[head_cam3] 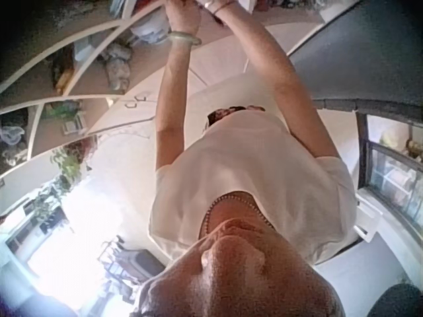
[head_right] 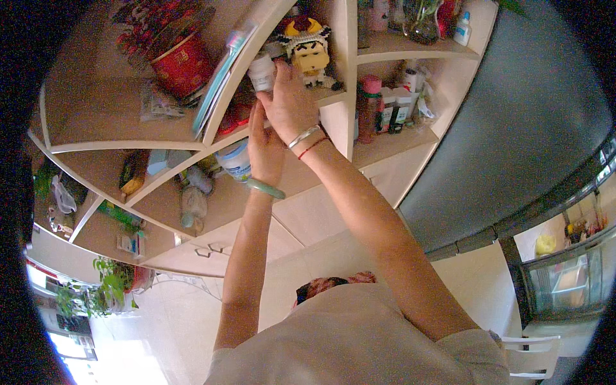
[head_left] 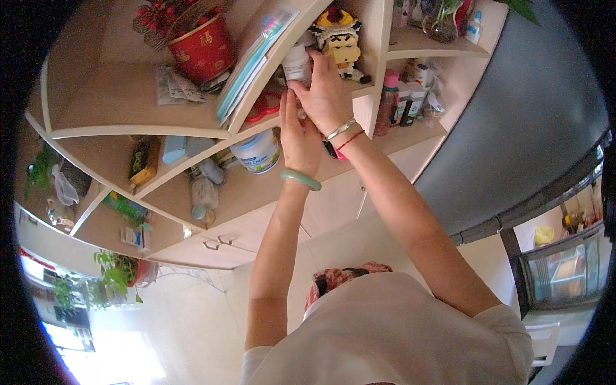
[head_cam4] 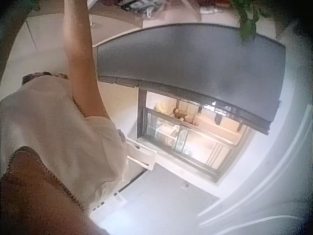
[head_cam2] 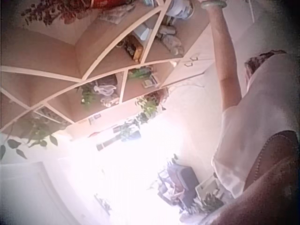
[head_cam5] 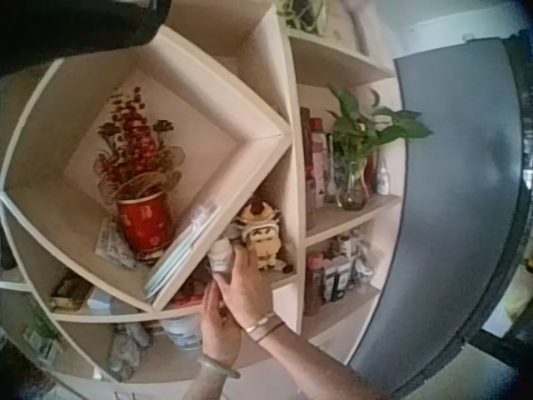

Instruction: The person retrieves a bowl of rice and a wrapped container from the refrigerator and places them on a kitchen counter. They then move to a dining table to arrange a wooden rack and a water bottle. Finally, they organize various items on a multi-tiered shelving unit, including a pink case, a small box, and a potted plant.

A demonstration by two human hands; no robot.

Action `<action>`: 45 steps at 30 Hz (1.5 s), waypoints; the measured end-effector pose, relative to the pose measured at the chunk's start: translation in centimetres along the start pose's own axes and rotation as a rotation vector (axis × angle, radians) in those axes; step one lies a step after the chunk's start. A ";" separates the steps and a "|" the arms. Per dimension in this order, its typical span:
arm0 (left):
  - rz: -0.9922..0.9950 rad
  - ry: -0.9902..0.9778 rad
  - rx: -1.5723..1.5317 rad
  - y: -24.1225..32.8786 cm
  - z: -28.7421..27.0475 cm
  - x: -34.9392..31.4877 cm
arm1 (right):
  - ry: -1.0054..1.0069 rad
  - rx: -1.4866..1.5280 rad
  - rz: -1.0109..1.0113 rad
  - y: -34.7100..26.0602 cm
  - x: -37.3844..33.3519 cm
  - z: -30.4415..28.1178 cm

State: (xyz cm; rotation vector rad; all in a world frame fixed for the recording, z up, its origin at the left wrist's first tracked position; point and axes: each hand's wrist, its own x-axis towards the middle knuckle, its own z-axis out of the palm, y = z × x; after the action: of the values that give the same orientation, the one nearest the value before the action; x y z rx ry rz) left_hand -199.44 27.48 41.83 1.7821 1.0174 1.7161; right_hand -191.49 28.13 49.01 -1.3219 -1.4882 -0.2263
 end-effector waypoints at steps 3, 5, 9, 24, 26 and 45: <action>0.196 0.018 -0.002 -2.1 0.3 0.5 | -0.001 -0.016 -0.025 0.0 0.1 0.3; 0.096 0.006 0.076 0.7 0.1 -0.1 | -0.044 -0.041 0.022 0.0 0.2 -0.2; 0.012 -0.014 0.032 1.3 -0.7 -0.7 | -0.058 -0.060 0.050 -0.5 0.3 0.1; 0.027 -0.058 0.611 3.1 -5.8 -0.8 | 0.014 -0.024 -0.147 0.9 -3.5 -0.2; 0.050 -0.064 0.639 2.7 -5.8 -0.6 | 0.011 -0.047 -0.153 0.9 -3.5 -0.1; 0.205 -0.209 0.545 4.5 1.3 -0.8 | 0.068 -0.231 -0.088 6.5 -4.3 -5.5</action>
State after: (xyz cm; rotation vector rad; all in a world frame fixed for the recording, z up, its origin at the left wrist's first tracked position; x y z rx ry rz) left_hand -197.22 24.33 44.62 2.4199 1.3347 1.4001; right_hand -183.99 24.01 44.78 -1.4168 -1.4973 -0.5089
